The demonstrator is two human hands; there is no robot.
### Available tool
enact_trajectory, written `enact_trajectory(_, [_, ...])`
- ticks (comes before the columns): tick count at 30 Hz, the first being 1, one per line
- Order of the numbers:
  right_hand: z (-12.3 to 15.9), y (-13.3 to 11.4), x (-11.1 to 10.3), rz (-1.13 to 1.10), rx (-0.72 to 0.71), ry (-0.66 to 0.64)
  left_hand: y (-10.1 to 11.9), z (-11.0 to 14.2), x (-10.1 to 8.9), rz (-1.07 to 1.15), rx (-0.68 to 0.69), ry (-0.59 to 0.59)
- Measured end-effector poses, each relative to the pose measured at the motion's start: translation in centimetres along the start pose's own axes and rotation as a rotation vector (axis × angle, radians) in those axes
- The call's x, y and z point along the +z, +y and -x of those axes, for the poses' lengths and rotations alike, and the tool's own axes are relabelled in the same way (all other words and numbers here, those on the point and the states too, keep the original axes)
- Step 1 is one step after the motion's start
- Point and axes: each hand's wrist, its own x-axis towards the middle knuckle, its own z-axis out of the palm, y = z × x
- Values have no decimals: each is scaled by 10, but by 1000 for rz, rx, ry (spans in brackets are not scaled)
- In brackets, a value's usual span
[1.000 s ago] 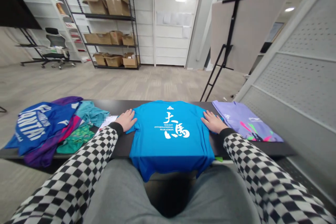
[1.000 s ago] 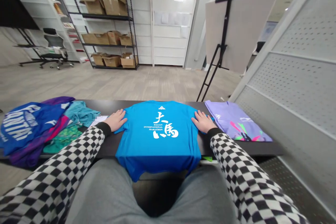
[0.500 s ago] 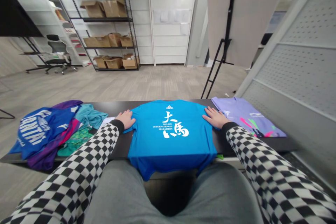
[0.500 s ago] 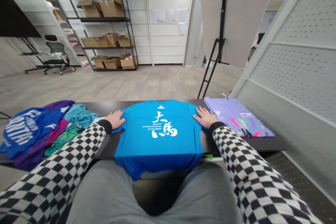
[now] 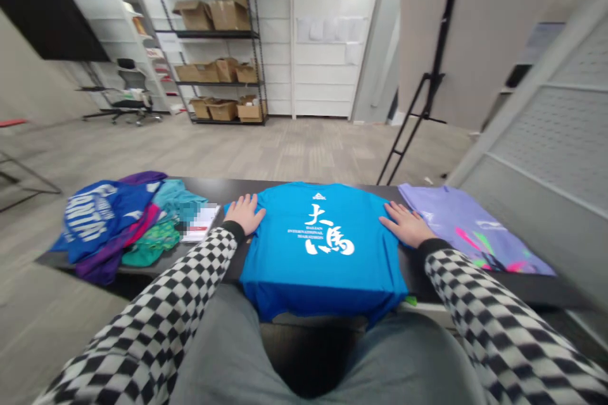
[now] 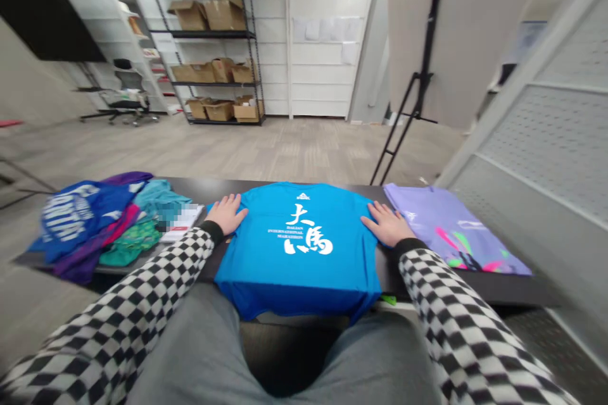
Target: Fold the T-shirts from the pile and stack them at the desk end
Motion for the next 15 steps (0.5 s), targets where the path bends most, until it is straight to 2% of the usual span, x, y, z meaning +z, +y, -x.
enact_trajectory(3, [-16, 18, 16, 4, -3, 30, 3, 24, -13, -24, 24, 87])
enact_trajectory(4, [-22, 23, 21, 3, -11, 38, -1, 35, -16, -3, 53, 126])
enact_trajectory(6, [-30, 30, 29, 6, -21, 37, -14, 60, -21, 18, 28, 207])
enact_trajectory(7, [-31, 31, 30, 3, -25, 39, -24, 74, -23, 9, -37, 246])
enact_trajectory(9, [-29, 31, 30, -8, -27, 45, -50, 99, -29, -63, -258, 274])
enact_trajectory(11, [-27, 29, 28, -16, -21, 43, -77, 116, -36, -139, -456, 204])
enact_trajectory(12, [-26, 28, 26, -17, -16, 42, -89, 120, -39, -157, -507, 149])
enact_trajectory(15, [-26, 26, 24, -22, -7, 39, -112, 119, -49, -157, -502, 23])
